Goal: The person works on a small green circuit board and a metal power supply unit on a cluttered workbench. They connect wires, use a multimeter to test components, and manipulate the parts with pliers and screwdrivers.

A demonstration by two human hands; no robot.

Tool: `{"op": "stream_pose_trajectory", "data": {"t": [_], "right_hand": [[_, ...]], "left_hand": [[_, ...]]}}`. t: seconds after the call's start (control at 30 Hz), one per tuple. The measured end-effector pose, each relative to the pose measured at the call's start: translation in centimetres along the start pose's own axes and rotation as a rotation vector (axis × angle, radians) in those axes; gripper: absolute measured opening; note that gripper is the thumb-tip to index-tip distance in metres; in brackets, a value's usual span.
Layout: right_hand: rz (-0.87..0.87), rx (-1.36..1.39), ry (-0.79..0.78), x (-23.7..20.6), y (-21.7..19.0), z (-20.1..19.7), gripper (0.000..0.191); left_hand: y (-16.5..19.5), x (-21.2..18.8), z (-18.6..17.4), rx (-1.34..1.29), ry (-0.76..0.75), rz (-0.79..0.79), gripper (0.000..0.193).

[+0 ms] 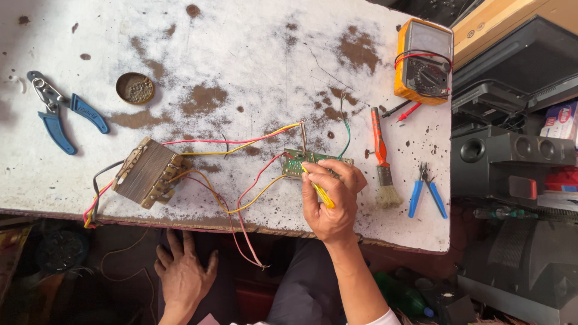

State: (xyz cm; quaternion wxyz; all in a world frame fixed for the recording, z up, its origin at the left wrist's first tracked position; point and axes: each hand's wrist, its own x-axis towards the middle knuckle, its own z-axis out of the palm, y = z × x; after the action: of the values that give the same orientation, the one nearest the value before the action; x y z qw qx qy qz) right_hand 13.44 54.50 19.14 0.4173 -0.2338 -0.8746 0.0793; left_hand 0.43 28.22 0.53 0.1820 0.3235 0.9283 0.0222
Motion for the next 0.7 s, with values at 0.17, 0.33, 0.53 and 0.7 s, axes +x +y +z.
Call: {"op": "stream_pose_trajectory", "data": {"t": [0.17,0.33,0.53,0.7], "right_hand": [[0.010,0.006,-0.003,-0.04,-0.06,0.02,0.031],[0.010,0.008,-0.001,-0.09,-0.09,-0.01,0.031],[0.011,0.003,0.001,-0.11,-0.20,-0.05,0.029],[0.020,0.001,0.002,-0.23,-0.33,-0.16,0.027]], "left_hand": [[0.01,0.04,-0.12,0.006,-0.030,-0.010,0.097],[0.06,0.01,-0.30,-0.005,-0.028,-0.011,0.098],[-0.15,-0.18,-0.49,-0.021,-0.012,-0.006,0.100],[-0.20,-0.36,-0.51,-0.024,-0.015,-0.008,0.101]]}}
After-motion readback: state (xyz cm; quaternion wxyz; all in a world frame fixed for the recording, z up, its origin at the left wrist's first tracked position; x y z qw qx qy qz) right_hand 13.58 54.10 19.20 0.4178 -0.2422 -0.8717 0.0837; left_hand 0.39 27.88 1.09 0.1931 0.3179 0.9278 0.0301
